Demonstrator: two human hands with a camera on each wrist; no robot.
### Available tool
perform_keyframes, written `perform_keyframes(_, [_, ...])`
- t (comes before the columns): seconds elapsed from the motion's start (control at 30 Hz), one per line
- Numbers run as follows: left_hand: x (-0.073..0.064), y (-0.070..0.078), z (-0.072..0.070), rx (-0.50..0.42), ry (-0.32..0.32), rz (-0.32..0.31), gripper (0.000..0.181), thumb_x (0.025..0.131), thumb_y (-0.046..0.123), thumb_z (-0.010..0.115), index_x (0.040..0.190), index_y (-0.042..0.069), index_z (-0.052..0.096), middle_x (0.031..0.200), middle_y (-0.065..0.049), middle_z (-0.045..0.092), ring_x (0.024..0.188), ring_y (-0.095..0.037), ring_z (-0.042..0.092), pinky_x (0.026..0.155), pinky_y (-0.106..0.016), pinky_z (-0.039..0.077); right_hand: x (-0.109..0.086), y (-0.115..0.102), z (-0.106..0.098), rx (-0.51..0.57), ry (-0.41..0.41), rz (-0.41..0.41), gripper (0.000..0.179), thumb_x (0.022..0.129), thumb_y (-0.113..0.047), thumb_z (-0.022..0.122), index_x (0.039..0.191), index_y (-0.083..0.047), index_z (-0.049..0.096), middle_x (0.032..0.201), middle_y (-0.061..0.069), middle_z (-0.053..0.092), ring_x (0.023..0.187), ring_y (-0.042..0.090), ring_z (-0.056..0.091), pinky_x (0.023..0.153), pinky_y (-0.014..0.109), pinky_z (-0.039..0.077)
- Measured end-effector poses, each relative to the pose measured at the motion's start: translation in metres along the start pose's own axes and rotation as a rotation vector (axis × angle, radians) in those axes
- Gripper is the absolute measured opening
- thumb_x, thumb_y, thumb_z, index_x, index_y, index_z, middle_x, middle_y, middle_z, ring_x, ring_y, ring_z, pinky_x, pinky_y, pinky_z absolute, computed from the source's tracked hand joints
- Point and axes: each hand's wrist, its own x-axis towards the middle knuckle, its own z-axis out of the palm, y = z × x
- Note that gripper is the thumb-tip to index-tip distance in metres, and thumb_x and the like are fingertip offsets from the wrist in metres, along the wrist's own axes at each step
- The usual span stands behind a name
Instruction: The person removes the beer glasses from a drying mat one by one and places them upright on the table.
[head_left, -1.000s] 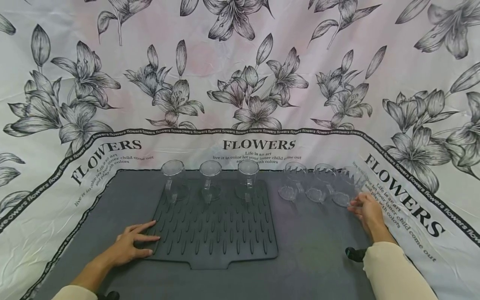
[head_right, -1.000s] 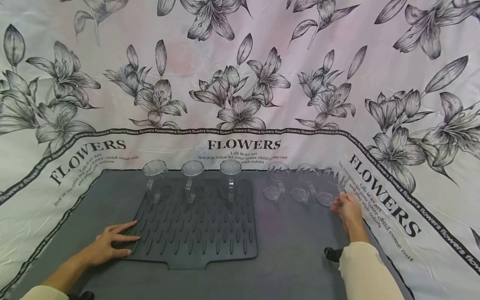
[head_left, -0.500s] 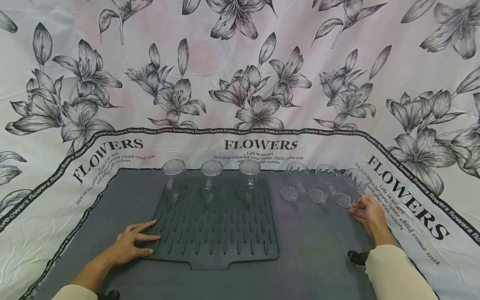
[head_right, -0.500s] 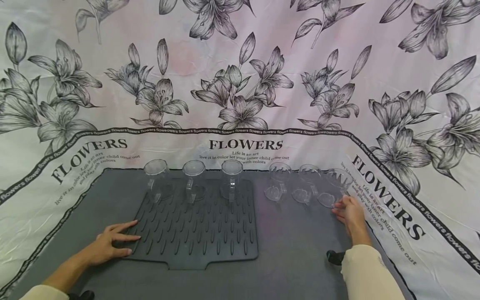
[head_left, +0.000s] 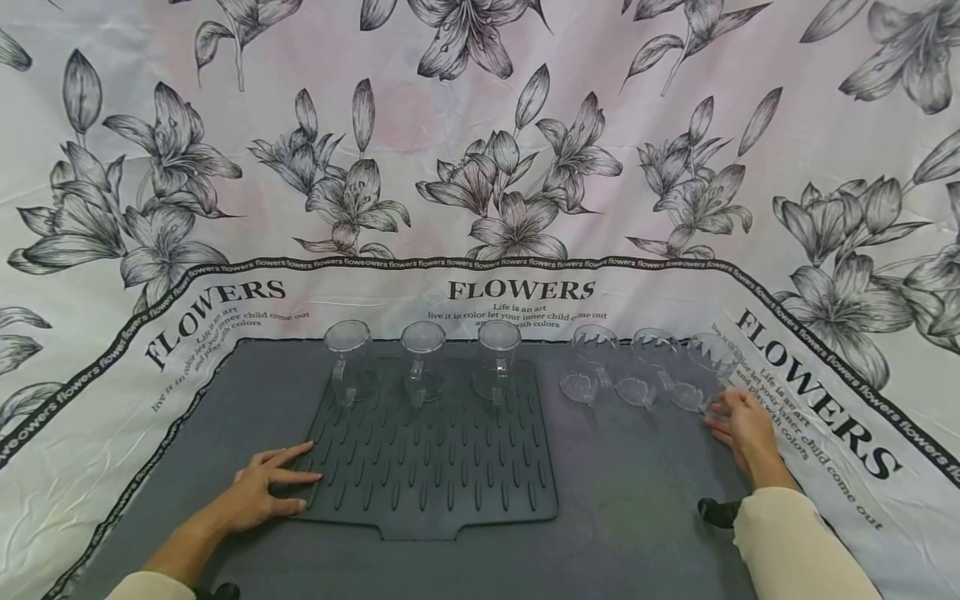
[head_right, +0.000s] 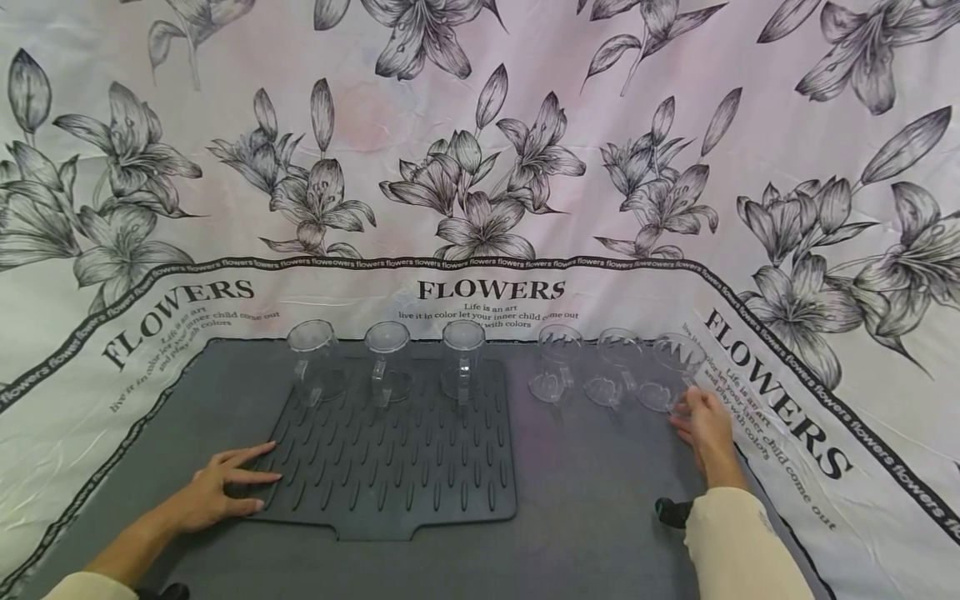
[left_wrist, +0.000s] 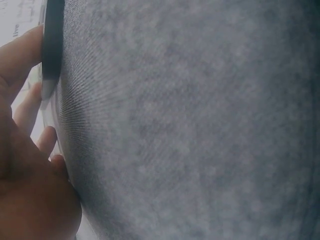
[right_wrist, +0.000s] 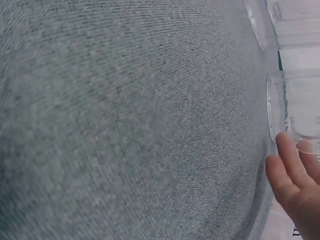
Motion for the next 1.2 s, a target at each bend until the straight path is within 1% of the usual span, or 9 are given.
perform_keyframes(0.07, [0.000, 0.000, 0.000, 0.000, 0.004, 0.009, 0.036, 0.077, 0.031, 0.081, 0.111, 0.022, 0.076, 0.146, -0.009, 0.042, 0.128, -0.045, 0.025, 0.086, -0.067, 0.019, -0.002, -0.004, 0.001, -0.020, 0.045, 0.033, 0.045, 0.103, -0.046, 0.032, 0.132, -0.012, 0.040, 0.130, 0.022, 0.041, 0.081, 0.013, 0.064, 0.075, 0.038, 0.053])
perform_keyframes(0.13, [-0.001, 0.000, 0.001, -0.001, 0.003, 0.011, 0.036, 0.077, 0.031, 0.081, 0.111, 0.022, 0.076, 0.146, -0.008, 0.041, 0.127, -0.045, 0.025, 0.086, -0.067, 0.019, -0.005, -0.008, 0.001, -0.020, 0.124, 0.065, 0.045, 0.102, -0.047, 0.036, 0.132, -0.014, 0.040, 0.127, 0.020, 0.042, 0.076, 0.011, 0.062, 0.070, 0.036, 0.054])
perform_keyframes(0.2, [-0.001, 0.000, 0.000, -0.005, 0.004, 0.009, 0.036, 0.077, 0.031, 0.081, 0.111, 0.022, 0.076, 0.146, -0.009, 0.041, 0.127, -0.046, 0.024, 0.086, -0.067, 0.019, -0.008, -0.013, 0.003, -0.034, 0.236, 0.076, 0.042, 0.101, -0.046, 0.041, 0.127, -0.014, 0.043, 0.116, 0.014, 0.047, 0.070, 0.008, 0.059, 0.063, 0.032, 0.053])
perform_keyframes(0.3, [0.000, 0.001, -0.001, -0.010, 0.000, 0.001, 0.036, 0.077, 0.031, 0.081, 0.111, 0.022, 0.076, 0.147, -0.008, 0.041, 0.127, -0.046, 0.023, 0.086, -0.067, 0.018, -0.017, -0.026, 0.005, -0.013, 0.402, 0.054, 0.022, 0.098, -0.043, 0.048, 0.102, -0.022, 0.045, 0.095, 0.003, 0.047, 0.057, 0.003, 0.053, 0.048, 0.024, 0.046])
perform_keyframes(0.43, [0.004, 0.002, -0.002, 0.001, -0.001, -0.009, 0.036, 0.076, 0.032, 0.081, 0.111, 0.022, 0.076, 0.147, -0.009, 0.041, 0.128, -0.045, 0.024, 0.087, -0.068, 0.018, -0.035, -0.056, 0.005, 0.121, 0.512, -0.009, 0.017, 0.096, -0.035, 0.055, 0.096, -0.023, 0.044, 0.083, -0.003, 0.049, 0.051, -0.001, 0.052, 0.041, 0.018, 0.040])
perform_keyframes(0.6, [0.006, 0.002, 0.000, 0.008, -0.015, -0.016, 0.037, 0.077, 0.033, 0.081, 0.111, 0.022, 0.075, 0.147, -0.010, 0.040, 0.129, -0.045, 0.023, 0.088, -0.068, 0.018, -0.065, -0.091, 0.005, 0.352, 0.464, -0.091, 0.016, 0.096, -0.026, 0.058, 0.102, -0.021, 0.044, 0.099, -0.001, 0.047, 0.064, 0.003, 0.059, 0.045, 0.017, 0.046])
perform_keyframes(0.77, [0.004, 0.001, 0.000, -0.010, -0.015, -0.023, 0.036, 0.076, 0.032, 0.081, 0.111, 0.022, 0.076, 0.147, -0.010, 0.041, 0.129, -0.046, 0.023, 0.088, -0.068, 0.016, -0.089, -0.117, 0.013, 0.481, 0.392, -0.223, 0.018, 0.096, -0.017, 0.059, 0.108, -0.015, 0.046, 0.107, 0.005, 0.043, 0.071, 0.012, 0.059, 0.049, 0.021, 0.048])
perform_keyframes(1.0, [0.001, -0.001, 0.000, -0.007, -0.019, -0.020, 0.037, 0.076, 0.033, 0.081, 0.111, 0.022, 0.076, 0.147, -0.010, 0.041, 0.129, -0.046, 0.023, 0.088, -0.068, 0.017, -0.120, -0.140, 0.028, 0.487, 0.310, -0.347, 0.027, 0.097, -0.017, 0.060, 0.119, -0.012, 0.045, 0.113, 0.006, 0.042, 0.092, 0.018, 0.055, 0.060, 0.024, 0.051])
perform_keyframes(1.2, [0.000, -0.001, -0.001, -0.015, -0.025, -0.037, 0.037, 0.076, 0.033, 0.081, 0.111, 0.022, 0.076, 0.148, -0.010, 0.039, 0.130, -0.045, 0.022, 0.089, -0.068, 0.016, -0.144, -0.152, 0.048, 0.568, 0.239, -0.445, 0.027, 0.096, -0.013, 0.060, 0.119, -0.006, 0.047, 0.119, 0.011, 0.043, 0.096, 0.022, 0.054, 0.063, 0.026, 0.052])
